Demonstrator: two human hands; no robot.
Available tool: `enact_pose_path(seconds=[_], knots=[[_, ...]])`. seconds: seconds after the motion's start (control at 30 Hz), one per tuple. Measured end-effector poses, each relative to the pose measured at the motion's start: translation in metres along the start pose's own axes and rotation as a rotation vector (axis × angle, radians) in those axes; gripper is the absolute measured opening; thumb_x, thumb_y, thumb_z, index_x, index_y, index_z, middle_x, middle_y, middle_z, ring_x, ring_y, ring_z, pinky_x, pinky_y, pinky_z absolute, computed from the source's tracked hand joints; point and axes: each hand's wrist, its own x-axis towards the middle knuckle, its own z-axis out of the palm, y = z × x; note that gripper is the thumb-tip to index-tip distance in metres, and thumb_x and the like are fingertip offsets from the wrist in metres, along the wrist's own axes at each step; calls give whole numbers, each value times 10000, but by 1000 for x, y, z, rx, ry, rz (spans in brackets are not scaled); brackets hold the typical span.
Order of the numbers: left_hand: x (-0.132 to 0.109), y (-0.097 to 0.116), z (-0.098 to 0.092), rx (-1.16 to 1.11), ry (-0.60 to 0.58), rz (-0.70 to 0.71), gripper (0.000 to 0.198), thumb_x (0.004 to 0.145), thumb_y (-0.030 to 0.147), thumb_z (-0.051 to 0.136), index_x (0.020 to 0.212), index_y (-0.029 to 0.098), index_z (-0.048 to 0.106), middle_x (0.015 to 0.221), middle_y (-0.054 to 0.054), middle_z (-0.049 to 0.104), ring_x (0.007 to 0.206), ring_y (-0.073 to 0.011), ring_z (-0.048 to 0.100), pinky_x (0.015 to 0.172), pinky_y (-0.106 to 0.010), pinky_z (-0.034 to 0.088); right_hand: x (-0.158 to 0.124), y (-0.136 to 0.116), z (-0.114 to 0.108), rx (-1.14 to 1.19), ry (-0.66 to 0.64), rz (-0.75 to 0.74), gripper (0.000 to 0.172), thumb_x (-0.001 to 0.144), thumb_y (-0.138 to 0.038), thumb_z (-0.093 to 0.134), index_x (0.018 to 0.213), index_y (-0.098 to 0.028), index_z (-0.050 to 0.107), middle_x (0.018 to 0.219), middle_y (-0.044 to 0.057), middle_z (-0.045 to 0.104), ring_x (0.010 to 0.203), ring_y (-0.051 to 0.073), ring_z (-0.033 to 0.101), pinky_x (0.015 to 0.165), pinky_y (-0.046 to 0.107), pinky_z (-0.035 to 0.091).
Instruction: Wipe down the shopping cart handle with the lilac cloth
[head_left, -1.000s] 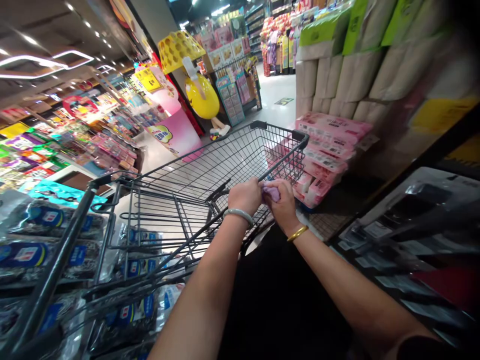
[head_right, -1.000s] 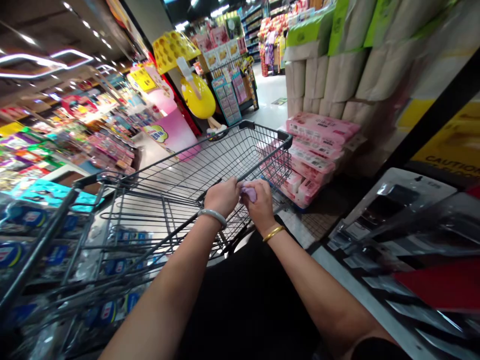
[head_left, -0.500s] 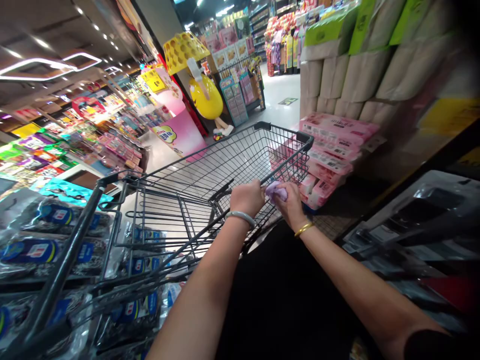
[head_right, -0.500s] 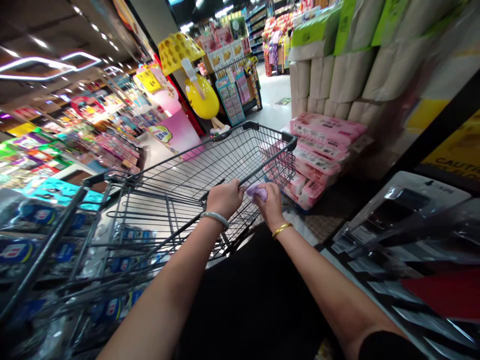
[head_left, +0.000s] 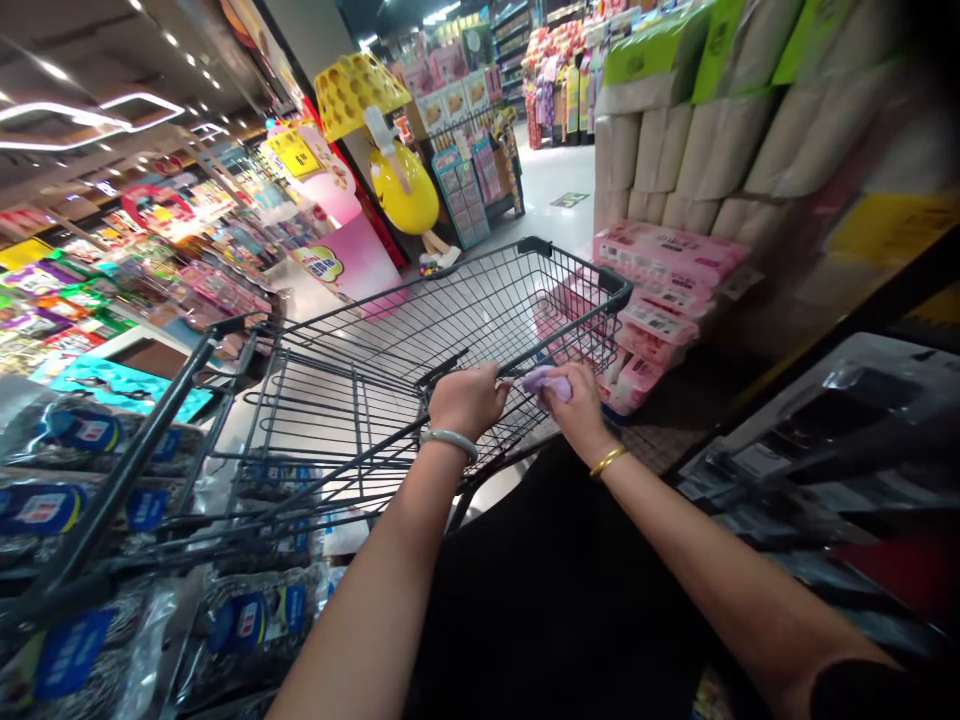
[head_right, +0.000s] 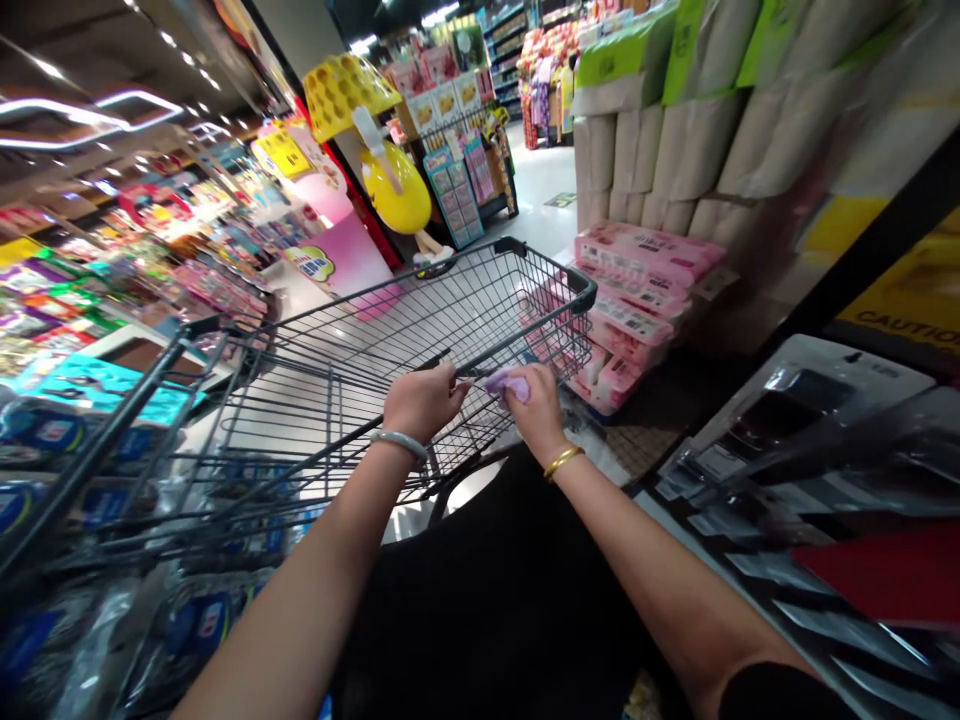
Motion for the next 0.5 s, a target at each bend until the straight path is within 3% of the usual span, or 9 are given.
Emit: enact_pose_path(seconds=[0.17,0.33,0.5], knots=[[-7,-12,1,16,29,22,549,987,663,350,1051,241,695,802,-82,739,746,-278,705,638,-339,438,19,-11,-14,-32,34,-92,192,878,-260,644,1069,-244,641,1157,88,594,1187,260,542,1085,501,466],[-14,-20,-2,22,37,29,554,982,679,357,1015,246,701,759,-73,728,739,-265,707,620,-316,415,3,7,-12,-55,-40,-108,168,839,-206,629,1005,-232,636,1054,80,588,1076,267,569,1000,508,512],[-18,-27,-4,13,19,52,599,979,707,315,1004,252,703,780,-71,731,758,-257,704,632,-314,414,1,-7,-17,-38,-18,-131,200,856,-248,647,1056,-245,648,1121,82,592,1149,270,560,1051,516,485]])
